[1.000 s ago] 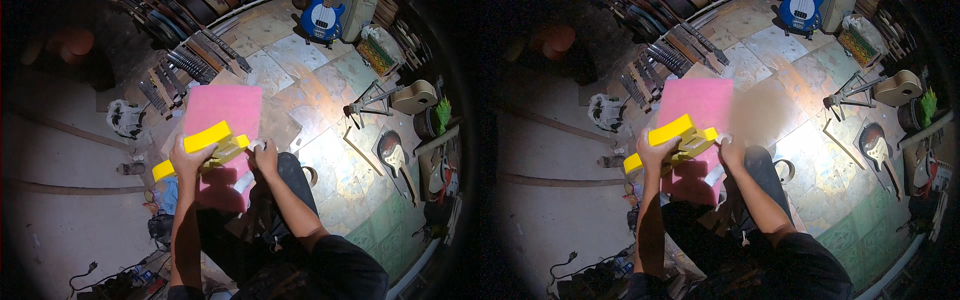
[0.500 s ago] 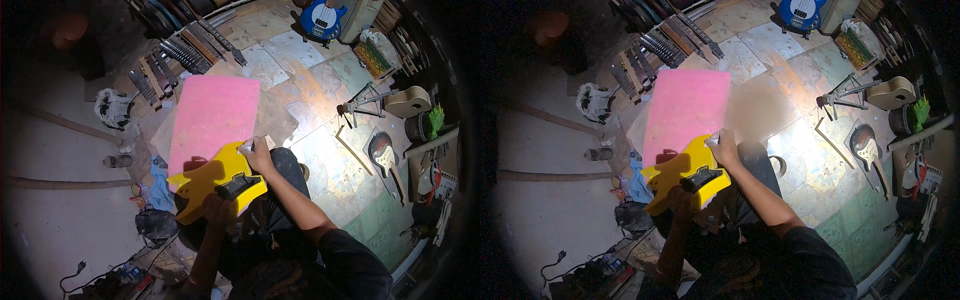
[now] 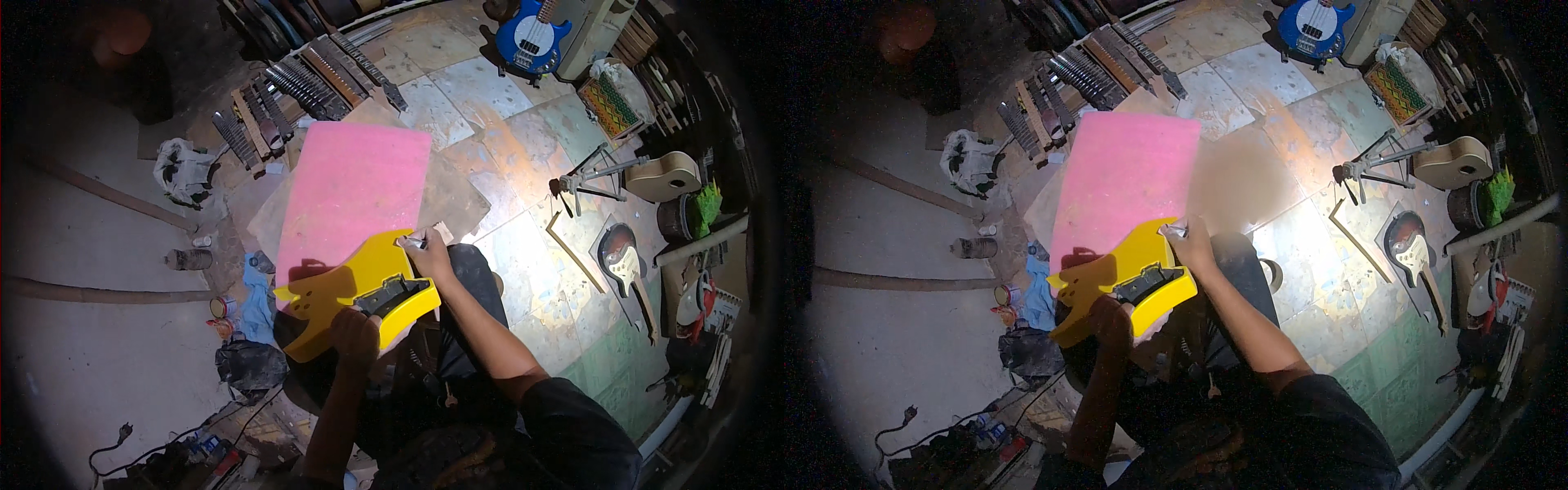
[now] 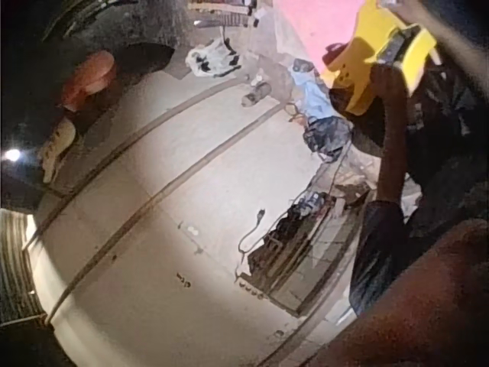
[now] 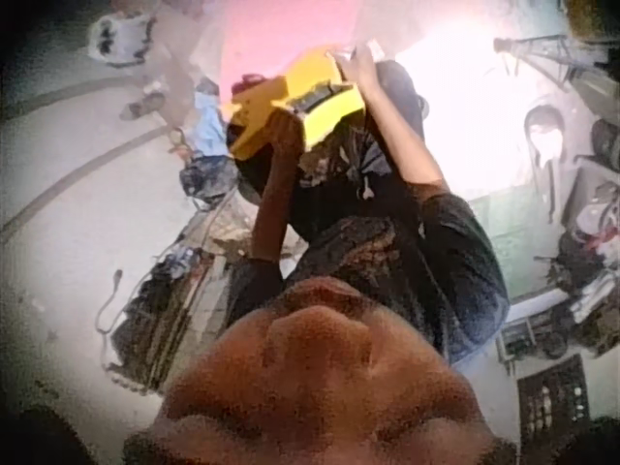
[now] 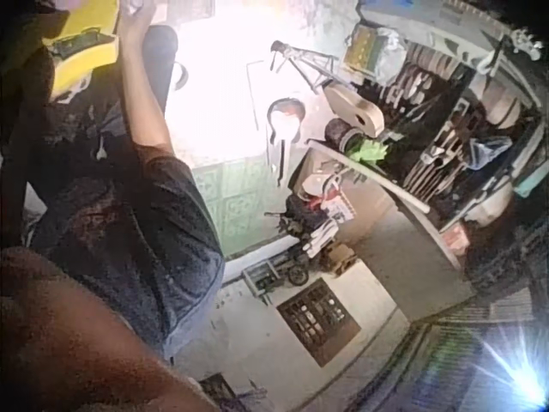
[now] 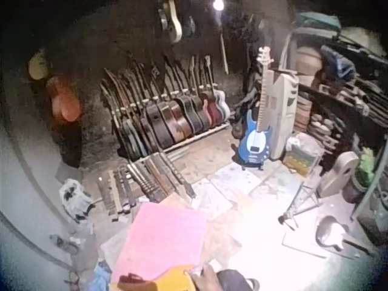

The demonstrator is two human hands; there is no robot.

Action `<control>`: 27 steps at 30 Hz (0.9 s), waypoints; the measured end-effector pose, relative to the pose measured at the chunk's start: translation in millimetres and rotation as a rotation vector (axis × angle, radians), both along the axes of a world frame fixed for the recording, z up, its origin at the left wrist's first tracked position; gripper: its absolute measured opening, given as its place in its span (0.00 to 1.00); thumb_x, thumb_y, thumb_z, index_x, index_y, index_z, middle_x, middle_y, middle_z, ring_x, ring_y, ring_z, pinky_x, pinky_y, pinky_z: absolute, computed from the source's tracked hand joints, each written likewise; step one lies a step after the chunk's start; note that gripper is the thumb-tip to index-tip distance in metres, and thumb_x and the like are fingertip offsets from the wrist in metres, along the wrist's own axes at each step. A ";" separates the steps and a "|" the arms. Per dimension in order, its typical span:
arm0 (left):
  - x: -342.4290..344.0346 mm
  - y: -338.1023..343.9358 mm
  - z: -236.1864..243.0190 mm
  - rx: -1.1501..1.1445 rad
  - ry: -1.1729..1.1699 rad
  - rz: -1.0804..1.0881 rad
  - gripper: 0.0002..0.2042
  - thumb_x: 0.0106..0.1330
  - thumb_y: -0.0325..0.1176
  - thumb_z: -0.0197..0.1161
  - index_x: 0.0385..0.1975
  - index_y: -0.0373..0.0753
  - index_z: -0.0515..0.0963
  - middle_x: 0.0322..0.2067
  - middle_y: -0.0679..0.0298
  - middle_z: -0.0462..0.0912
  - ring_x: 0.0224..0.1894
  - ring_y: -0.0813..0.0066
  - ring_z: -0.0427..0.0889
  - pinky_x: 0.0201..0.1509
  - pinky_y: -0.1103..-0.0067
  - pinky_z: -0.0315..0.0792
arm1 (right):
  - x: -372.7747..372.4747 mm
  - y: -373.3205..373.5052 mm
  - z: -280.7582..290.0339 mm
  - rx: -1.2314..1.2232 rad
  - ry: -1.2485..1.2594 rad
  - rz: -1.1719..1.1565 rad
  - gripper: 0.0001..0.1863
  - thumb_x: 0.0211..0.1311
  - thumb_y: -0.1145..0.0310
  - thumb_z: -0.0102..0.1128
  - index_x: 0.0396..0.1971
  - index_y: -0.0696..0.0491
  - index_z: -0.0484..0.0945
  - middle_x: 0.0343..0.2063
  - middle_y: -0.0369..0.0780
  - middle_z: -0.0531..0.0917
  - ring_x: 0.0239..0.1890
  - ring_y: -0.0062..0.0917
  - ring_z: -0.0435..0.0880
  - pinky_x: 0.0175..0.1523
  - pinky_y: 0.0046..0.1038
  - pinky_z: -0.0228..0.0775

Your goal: The person sands the sides and contours of a yellow electric guitar body using pieces of sandpaper held by hand, turning the guitar over several times to reach different sections of the instrument.

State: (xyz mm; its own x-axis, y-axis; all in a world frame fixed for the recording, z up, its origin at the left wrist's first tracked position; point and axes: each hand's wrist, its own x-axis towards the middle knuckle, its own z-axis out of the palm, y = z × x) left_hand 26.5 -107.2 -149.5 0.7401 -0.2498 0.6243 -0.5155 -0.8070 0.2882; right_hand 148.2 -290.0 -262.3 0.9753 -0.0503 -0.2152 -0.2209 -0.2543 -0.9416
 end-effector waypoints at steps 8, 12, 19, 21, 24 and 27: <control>2.8 1.2 8.0 -0.021 0.012 -0.022 0.06 0.68 0.30 0.62 0.29 0.40 0.73 0.21 0.62 0.70 0.24 0.63 0.78 0.30 0.69 0.74 | 3.1 5.6 -11.2 -0.002 0.004 -0.063 0.17 0.62 0.63 0.76 0.29 0.58 0.77 0.25 0.40 0.81 0.28 0.23 0.78 0.35 0.31 0.71; -2.2 2.8 0.4 -0.031 0.038 -0.019 0.05 0.68 0.29 0.61 0.31 0.41 0.73 0.20 0.62 0.71 0.24 0.62 0.78 0.30 0.68 0.75 | 23.7 1.9 32.7 -0.260 -0.042 -0.037 0.14 0.62 0.64 0.76 0.30 0.56 0.78 0.27 0.39 0.81 0.31 0.22 0.78 0.39 0.31 0.72; -10.7 7.0 -13.1 -0.053 -0.063 -0.058 0.05 0.67 0.28 0.63 0.33 0.42 0.73 0.20 0.63 0.71 0.23 0.62 0.77 0.33 0.67 0.76 | 23.7 -9.2 33.7 -0.072 0.153 0.228 0.15 0.58 0.64 0.77 0.33 0.59 0.80 0.29 0.45 0.84 0.34 0.28 0.83 0.43 0.31 0.74; -10.3 3.9 -11.6 -0.060 -0.056 -0.061 0.05 0.66 0.28 0.63 0.33 0.41 0.73 0.20 0.63 0.71 0.23 0.62 0.77 0.33 0.67 0.76 | 24.1 -11.2 29.2 -0.133 0.117 0.180 0.14 0.60 0.65 0.76 0.33 0.59 0.80 0.29 0.43 0.84 0.35 0.26 0.82 0.42 0.31 0.74; -6.6 7.2 -0.7 -0.052 -0.003 -0.056 0.05 0.65 0.28 0.64 0.33 0.41 0.73 0.20 0.63 0.71 0.23 0.62 0.77 0.32 0.67 0.76 | 14.1 -1.8 26.5 -0.071 0.064 0.131 0.15 0.63 0.64 0.74 0.36 0.59 0.80 0.30 0.42 0.84 0.37 0.24 0.82 0.43 0.31 0.74; -2.7 8.5 6.8 -0.042 0.026 -0.048 0.06 0.65 0.28 0.65 0.31 0.41 0.74 0.21 0.63 0.71 0.24 0.62 0.78 0.32 0.68 0.76 | -0.8 -6.6 32.5 0.142 0.272 0.167 0.15 0.65 0.63 0.74 0.37 0.58 0.80 0.33 0.40 0.85 0.38 0.23 0.82 0.44 0.30 0.75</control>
State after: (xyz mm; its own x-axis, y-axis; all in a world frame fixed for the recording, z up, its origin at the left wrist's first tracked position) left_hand 23.7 -98.7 -142.7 0.7443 -0.2593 0.6154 -0.5450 -0.7685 0.3352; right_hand 147.4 -296.6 -229.8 0.8737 0.1542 -0.4614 -0.4346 -0.1788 -0.8827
